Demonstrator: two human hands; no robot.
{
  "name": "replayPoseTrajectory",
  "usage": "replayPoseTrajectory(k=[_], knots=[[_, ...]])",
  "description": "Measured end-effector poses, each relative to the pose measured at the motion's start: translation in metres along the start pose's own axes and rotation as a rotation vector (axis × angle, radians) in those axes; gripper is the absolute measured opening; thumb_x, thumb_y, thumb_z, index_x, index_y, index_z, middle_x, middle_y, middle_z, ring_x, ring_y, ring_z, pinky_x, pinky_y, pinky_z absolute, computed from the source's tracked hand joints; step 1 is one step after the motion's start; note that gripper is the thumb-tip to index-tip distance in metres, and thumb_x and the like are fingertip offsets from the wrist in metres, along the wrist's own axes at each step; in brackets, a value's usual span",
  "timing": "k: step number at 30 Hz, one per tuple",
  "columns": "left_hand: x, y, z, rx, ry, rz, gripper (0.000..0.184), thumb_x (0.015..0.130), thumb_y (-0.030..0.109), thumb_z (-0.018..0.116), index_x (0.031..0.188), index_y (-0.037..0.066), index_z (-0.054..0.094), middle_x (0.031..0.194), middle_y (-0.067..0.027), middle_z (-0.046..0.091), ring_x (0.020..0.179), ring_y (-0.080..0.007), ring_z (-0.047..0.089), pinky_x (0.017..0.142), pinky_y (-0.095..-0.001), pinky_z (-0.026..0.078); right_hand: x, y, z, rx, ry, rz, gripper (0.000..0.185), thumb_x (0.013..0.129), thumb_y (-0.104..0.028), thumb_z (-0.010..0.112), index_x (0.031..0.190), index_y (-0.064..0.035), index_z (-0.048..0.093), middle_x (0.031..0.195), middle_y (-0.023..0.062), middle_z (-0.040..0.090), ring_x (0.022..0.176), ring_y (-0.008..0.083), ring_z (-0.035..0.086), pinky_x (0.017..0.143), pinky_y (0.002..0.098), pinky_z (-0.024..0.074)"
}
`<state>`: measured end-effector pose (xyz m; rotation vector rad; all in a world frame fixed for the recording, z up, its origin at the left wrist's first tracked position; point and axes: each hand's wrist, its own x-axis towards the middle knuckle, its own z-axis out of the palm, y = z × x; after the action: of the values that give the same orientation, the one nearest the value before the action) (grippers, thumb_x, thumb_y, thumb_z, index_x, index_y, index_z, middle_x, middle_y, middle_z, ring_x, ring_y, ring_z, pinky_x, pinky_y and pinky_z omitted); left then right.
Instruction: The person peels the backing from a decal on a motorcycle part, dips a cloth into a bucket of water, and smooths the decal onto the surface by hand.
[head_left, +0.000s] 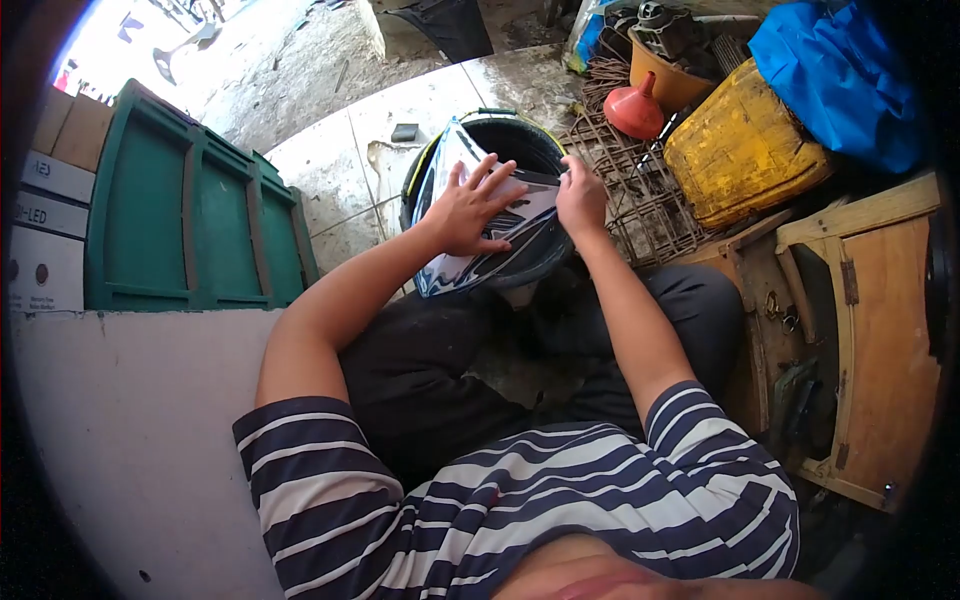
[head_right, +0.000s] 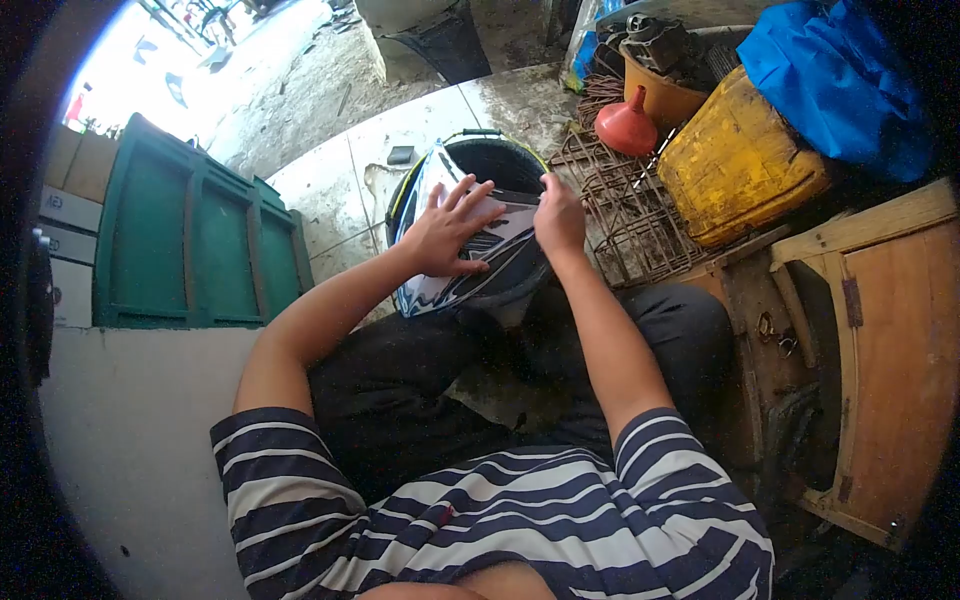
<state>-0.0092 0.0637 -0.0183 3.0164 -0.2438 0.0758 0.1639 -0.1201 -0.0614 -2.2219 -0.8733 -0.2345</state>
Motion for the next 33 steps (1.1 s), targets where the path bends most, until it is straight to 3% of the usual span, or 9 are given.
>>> replayPoseTrajectory(k=[2,6,10,11,15,19,26,28,33], knots=[[-0.002,0.002,-0.002,-0.004,-0.003,-0.005,0.100,0.082,0.071,0.071,0.164,0.028,0.034,0.174,-0.0147,0.018,0.160,-0.0414,0.014,0.119,-0.0748,0.020,0.007,0.003,-0.007,-0.007,-0.026,0.093,0.023,0.095,-0.003,0.057,0.117,-0.0033,0.064,0.106,0.0228,0.072,0.100,0.0438,0.069,0.087,0.0525,0.0543],[0.000,0.001,-0.003,-0.005,-0.016,-0.006,0.100,0.082,0.070,0.071,0.164,0.028,0.034,0.174,-0.0148,0.018,0.160,-0.0415,0.014,0.119,-0.0745,0.019,-0.010,0.002,0.002,-0.082,-0.004,-0.033,0.024,0.092,0.000,0.061,0.115,-0.0022,0.065,0.109,0.0216,0.071,0.101,0.0431,0.069,0.086,0.0516,0.0545],[-0.001,0.001,-0.001,-0.010,0.002,-0.011,0.100,0.082,0.069,0.072,0.164,0.027,0.034,0.174,-0.0148,0.018,0.160,-0.0416,0.014,0.120,-0.0742,0.019,0.007,0.001,-0.011,-0.038,0.003,0.105,0.020,0.090,0.000,0.062,0.109,-0.0015,0.067,0.104,0.0215,0.071,0.095,0.0431,0.070,0.084,0.0518,0.0548],[0.000,0.001,-0.001,-0.013,-0.004,-0.009,0.099,0.082,0.068,0.072,0.164,0.027,0.035,0.174,-0.0149,0.018,0.160,-0.0413,0.014,0.120,-0.0741,0.019,0.006,0.016,0.001,-0.014,0.097,0.041,0.017,0.091,0.000,0.063,0.106,-0.0017,0.068,0.100,0.0218,0.072,0.092,0.0431,0.070,0.083,0.0516,0.0547],[0.000,0.002,-0.004,-0.011,-0.011,-0.010,0.099,0.082,0.069,0.072,0.163,0.027,0.036,0.174,-0.0150,0.018,0.160,-0.0407,0.013,0.120,-0.0741,0.019,-0.007,0.000,-0.003,-0.006,0.103,-0.027,0.015,0.092,0.000,0.062,0.106,-0.0019,0.067,0.098,0.0220,0.072,0.092,0.0431,0.070,0.083,0.0511,0.0543],[0.000,0.001,-0.002,0.000,-0.007,-0.009,0.100,0.082,0.070,0.071,0.164,0.027,0.034,0.174,-0.0147,0.018,0.160,-0.0408,0.013,0.119,-0.0752,0.019,0.003,0.010,-0.001,0.046,0.074,0.107,0.017,0.088,0.003,0.064,0.105,-0.0017,0.068,0.097,0.0209,0.072,0.094,0.0410,0.070,0.083,0.0495,0.0548],[0.001,0.002,-0.003,0.016,0.010,-0.003,0.096,0.084,0.071,0.068,0.163,0.027,0.036,0.174,-0.0133,0.020,0.160,-0.0397,0.015,0.118,-0.0742,0.022,-0.008,0.001,-0.004,0.014,0.103,-0.035,0.016,0.090,0.001,0.061,0.105,-0.0011,0.067,0.097,0.0223,0.071,0.094,0.0430,0.069,0.083,0.0507,0.0539],[-0.001,0.002,-0.002,0.017,0.021,-0.005,0.096,0.084,0.070,0.068,0.163,0.027,0.037,0.174,-0.0135,0.020,0.160,-0.0398,0.015,0.118,-0.0743,0.023,0.001,0.003,-0.006,0.009,0.064,0.057,0.017,0.089,0.002,0.063,0.105,-0.0010,0.067,0.097,0.0226,0.072,0.094,0.0433,0.069,0.084,0.0508,0.0539],[-0.002,0.002,-0.002,-0.026,-0.013,-0.006,0.099,0.083,0.069,0.071,0.164,0.028,0.033,0.174,-0.0141,0.017,0.160,-0.0409,0.013,0.120,-0.0746,0.019,-0.009,0.002,-0.003,-0.048,0.050,0.027,0.018,0.091,0.001,0.062,0.107,-0.0016,0.067,0.101,0.0227,0.073,0.096,0.0424,0.070,0.084,0.0506,0.0543]])
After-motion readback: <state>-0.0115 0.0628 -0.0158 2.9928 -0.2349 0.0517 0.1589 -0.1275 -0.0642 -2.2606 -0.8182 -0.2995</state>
